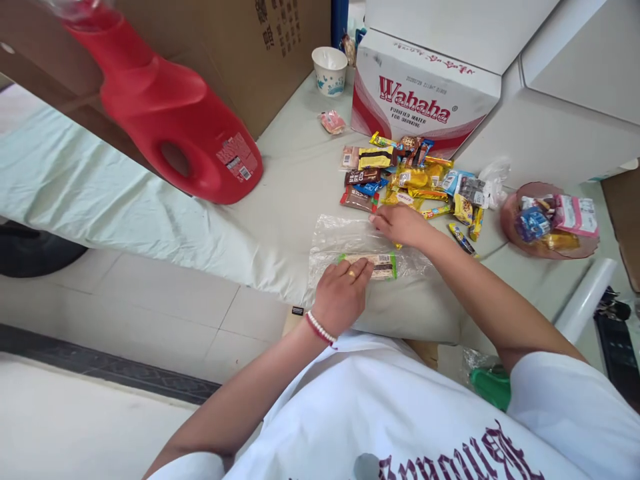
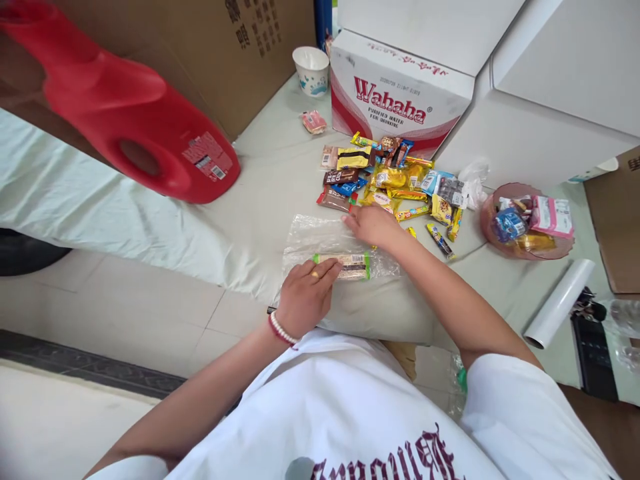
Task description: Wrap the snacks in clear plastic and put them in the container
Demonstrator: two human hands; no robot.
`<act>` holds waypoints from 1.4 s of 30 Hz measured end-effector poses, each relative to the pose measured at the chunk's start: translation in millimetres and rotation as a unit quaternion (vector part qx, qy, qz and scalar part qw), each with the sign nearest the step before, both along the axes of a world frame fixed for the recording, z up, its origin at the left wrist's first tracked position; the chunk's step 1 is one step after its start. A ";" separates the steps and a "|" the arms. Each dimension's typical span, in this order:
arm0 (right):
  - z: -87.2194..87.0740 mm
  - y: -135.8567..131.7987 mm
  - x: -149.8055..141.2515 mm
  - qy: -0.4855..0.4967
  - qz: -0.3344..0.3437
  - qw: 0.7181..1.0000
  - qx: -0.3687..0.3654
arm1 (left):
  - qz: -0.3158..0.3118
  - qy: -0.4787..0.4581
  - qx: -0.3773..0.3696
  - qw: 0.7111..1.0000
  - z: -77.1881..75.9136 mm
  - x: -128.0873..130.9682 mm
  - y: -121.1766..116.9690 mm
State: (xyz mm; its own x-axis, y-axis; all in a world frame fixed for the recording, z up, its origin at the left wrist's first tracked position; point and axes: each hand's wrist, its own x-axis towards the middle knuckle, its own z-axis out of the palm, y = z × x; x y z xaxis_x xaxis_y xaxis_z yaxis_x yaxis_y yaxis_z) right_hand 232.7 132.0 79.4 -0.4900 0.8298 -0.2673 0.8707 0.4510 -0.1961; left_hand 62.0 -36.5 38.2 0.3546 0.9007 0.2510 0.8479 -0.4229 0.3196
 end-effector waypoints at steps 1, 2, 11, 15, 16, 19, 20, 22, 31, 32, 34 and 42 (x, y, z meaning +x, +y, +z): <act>-3.7 6.0 -9.0 -0.023 -0.006 0.999 -0.029 | -0.001 0.020 -0.016 1.000 -7.5 5.1 6.9; -7.3 11.6 -16.4 -0.039 -0.013 0.998 -0.049 | -0.002 0.035 -0.028 0.999 -14.2 7.9 12.6; -5.1 31.7 -15.1 0.163 0.079 0.982 -0.057 | -0.013 0.062 -0.030 0.998 -30.5 4.2 15.0; 11.0 -15.0 -0.3 0.143 0.182 0.973 0.005 | 0.008 0.027 -0.005 1.000 -32.3 6.0 14.1; 10.8 -30.7 4.0 0.116 0.205 0.972 0.008 | 0.021 0.014 0.001 1.000 -34.1 6.2 13.9; -5.1 -73.6 16.4 0.062 0.243 0.968 0.005 | 0.068 -0.023 0.010 0.997 -41.7 5.6 12.5; -14.0 -84.5 19.8 0.058 0.241 0.969 0.006 | 0.080 -0.036 0.012 0.996 -44.3 4.8 11.3; -32.0 -99.9 24.2 0.059 0.223 0.973 0.010 | 0.096 -0.071 0.020 0.993 -47.7 1.3 6.6; -38.0 -115.9 12.3 0.029 0.235 0.972 0.000 | 0.270 -0.321 0.033 0.907 -30.6 -49.3 -9.8; -37.0 -116.1 11.4 0.026 0.233 0.972 0.001 | 0.316 -0.315 0.040 0.894 -29.4 -53.0 -2.4; -36.8 -115.7 11.3 0.027 0.221 0.975 -0.003 | 0.351 -0.253 0.020 0.901 -28.8 -56.7 14.8; -29.0 -112.2 24.2 0.216 0.178 0.958 -0.065 | 0.248 -0.252 -0.142 0.925 -13.7 -58.6 12.5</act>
